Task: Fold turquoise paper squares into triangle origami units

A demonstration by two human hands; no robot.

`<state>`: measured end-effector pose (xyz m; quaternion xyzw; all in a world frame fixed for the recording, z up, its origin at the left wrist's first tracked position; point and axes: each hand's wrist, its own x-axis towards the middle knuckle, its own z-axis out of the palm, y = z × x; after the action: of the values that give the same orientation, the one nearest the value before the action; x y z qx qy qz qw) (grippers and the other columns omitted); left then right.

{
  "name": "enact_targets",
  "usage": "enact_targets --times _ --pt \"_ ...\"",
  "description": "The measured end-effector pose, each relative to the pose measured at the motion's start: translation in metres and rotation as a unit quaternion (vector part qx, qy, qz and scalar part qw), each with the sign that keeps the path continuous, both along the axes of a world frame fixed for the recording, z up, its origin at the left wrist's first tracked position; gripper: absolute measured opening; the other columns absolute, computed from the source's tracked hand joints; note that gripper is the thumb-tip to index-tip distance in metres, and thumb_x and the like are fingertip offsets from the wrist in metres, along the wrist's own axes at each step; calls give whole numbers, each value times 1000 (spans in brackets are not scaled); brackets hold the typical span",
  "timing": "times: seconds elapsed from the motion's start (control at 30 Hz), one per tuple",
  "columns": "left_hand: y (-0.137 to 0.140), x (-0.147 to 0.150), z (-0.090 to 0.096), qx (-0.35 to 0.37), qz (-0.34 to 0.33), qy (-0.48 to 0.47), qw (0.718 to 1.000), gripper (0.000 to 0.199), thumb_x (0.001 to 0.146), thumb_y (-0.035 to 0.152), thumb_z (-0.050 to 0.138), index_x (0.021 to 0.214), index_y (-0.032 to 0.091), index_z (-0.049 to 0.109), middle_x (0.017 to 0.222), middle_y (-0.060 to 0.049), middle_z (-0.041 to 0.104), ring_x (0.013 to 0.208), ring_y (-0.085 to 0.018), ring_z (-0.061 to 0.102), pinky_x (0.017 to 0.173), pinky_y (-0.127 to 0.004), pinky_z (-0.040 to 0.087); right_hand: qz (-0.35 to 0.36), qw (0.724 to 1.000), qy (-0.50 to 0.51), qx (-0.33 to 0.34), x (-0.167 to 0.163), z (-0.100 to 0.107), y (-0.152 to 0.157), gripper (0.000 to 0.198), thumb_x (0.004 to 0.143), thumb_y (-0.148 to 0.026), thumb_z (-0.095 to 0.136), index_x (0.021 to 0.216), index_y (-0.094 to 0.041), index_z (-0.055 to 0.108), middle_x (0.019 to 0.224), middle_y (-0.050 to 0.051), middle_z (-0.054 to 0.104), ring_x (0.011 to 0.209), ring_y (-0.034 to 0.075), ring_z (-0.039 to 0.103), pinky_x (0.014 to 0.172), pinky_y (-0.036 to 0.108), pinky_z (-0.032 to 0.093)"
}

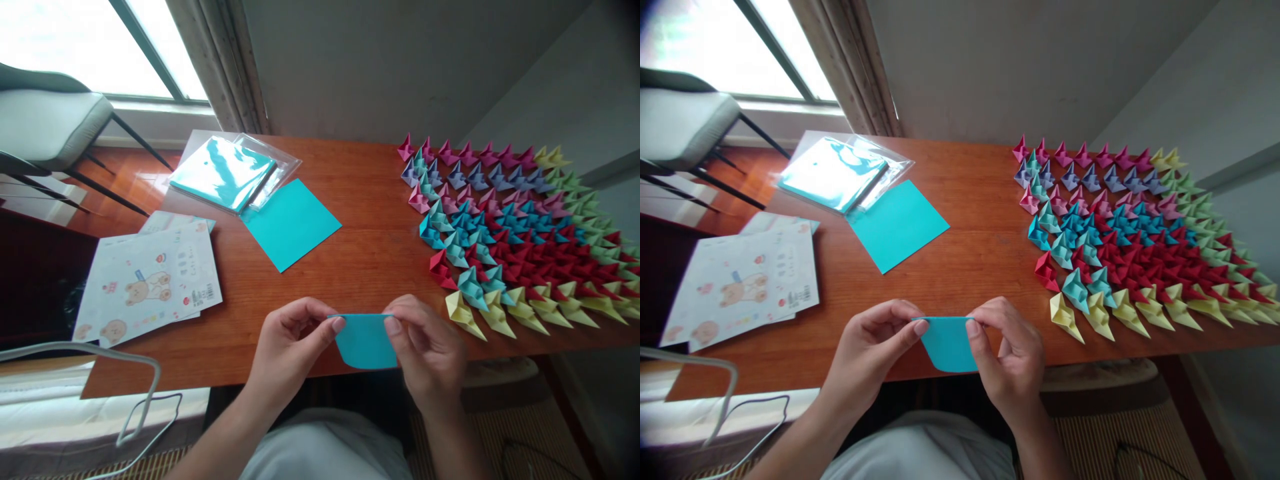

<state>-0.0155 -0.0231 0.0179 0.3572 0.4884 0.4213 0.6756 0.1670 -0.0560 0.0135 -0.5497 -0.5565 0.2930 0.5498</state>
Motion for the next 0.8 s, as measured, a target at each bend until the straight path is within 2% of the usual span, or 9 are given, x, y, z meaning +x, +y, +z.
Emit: enact_targets --times 0.13,0.3,0.4,0.47,0.57,0.67,0.8 --pt "-2 -2 -3 5 11 1 1000 15 79 28 82 75 16 75 72 -1 73 67 -9 62 62 -16 50 -5 1000 -1 -9 0 -1 -1 8 88 -16 65 88 -23 69 81 3 67 79 19 64 70 33 53" --pt "-2 -1 -1 58 38 53 996 16 80 30 81 77 16 74 74 -2 72 69 -12 62 62 -18 51 -8 1000 4 -26 -3 0 -1 7 88 -17 65 86 -22 69 81 3 67 78 19 64 69 33 53" --pt "-1 1 0 58 8 57 997 17 80 33 80 84 16 75 80 -4 74 73 -15 66 65 -21 54 -35 999 31 -27 -6 2 1 9 89 -19 64 83 -23 68 79 2 65 77 18 62 66 30 51" --pt "-2 2 -1 51 -16 53 997 19 80 34 79 80 16 75 74 -3 72 68 -14 64 61 -20 52 -53 997 46 -28 -8 4 2 10 90 -20 64 81 -22 67 78 2 64 76 18 61 65 29 50" --pt "-4 2 -6 56 -2 68 996 24 80 35 79 70 15 70 62 0 63 58 -10 55 53 -18 46 -42 998 40 -34 -9 4 2 9 90 -19 64 83 -22 68 79 3 63 78 18 60 66 31 50" --pt "-6 3 -9 68 14 74 995 22 81 35 77 74 15 70 64 0 62 59 -10 54 53 -19 45 -39 998 43 -32 -11 2 1 9 90 -16 65 86 -23 68 83 3 63 81 18 61 68 31 49" --pt "-6 3 -11 84 -21 83 993 20 85 33 74 76 16 70 65 0 61 59 -10 52 53 -19 44 -74 995 66 1 -14 -5 1 10 91 -16 65 87 -24 69 82 2 63 81 18 60 69 29 48"
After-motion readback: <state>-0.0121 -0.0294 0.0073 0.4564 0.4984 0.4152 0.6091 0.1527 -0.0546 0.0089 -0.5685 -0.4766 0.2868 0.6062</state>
